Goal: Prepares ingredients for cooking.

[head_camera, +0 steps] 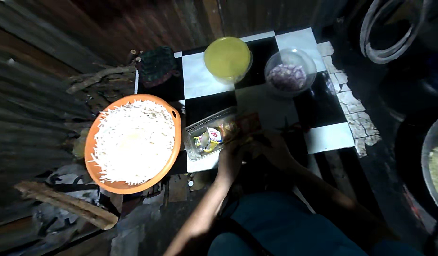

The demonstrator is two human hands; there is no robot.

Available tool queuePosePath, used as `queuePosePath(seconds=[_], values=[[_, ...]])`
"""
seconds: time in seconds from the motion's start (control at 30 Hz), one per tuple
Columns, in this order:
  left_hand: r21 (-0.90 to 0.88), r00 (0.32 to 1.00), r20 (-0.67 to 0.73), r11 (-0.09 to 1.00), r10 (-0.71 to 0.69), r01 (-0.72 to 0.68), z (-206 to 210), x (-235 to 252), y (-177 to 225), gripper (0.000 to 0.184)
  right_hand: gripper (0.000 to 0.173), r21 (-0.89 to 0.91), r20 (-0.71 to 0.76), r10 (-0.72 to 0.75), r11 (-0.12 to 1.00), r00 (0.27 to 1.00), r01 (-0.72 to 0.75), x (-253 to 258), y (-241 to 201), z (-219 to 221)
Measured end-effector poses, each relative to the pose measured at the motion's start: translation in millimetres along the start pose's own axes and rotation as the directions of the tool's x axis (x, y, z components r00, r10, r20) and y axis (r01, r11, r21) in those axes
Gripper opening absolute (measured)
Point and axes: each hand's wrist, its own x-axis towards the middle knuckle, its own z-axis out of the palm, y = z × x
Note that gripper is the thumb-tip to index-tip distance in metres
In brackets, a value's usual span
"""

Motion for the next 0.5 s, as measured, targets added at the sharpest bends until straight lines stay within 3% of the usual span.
queuePosePath(seconds=[0.1,0.17,0.23,0.33,0.43,0.5], values=[[-0.378,0.992,-0.102,0.925,-0.072,0.028,-0.7,-3.1,-8.5,0.014,0.035,0.090,0.054,0.092,0.991,0.994,-0.097,-5.8,2.6,2.5],[-0.423,0.992,-0.095,0.906,-0.079,0.031,0.8,-8.6,-9.3,0.014,0.026,0.128,0.036,0.138,0.982,0.990,-0.141,-8.7,1.0,2.0],[-0.243,0.996,-0.077,0.970,-0.037,0.018,0.7,-15.0,-10.5,0.019,0.020,0.054,-0.008,0.146,0.988,0.989,-0.145,-8.4,-2.4,-0.6],[0.198,0.992,0.031,0.973,0.119,-0.123,-5.2,-22.3,-13.7,0.045,0.023,-0.340,0.140,0.060,0.940,0.988,-0.009,-6.6,-6.4,-8.9],[0.424,0.974,0.162,0.880,0.160,-0.215,-6.8,-24.4,-9.0,0.029,0.027,-0.556,0.324,0.045,0.817,0.945,0.152,-10.5,-10.7,-6.7],[0.418,0.975,0.184,0.887,0.126,-0.194,-7.2,-24.3,-8.6,0.023,0.028,-0.589,0.332,0.056,0.792,0.942,0.161,-12.6,-14.5,-4.7]])
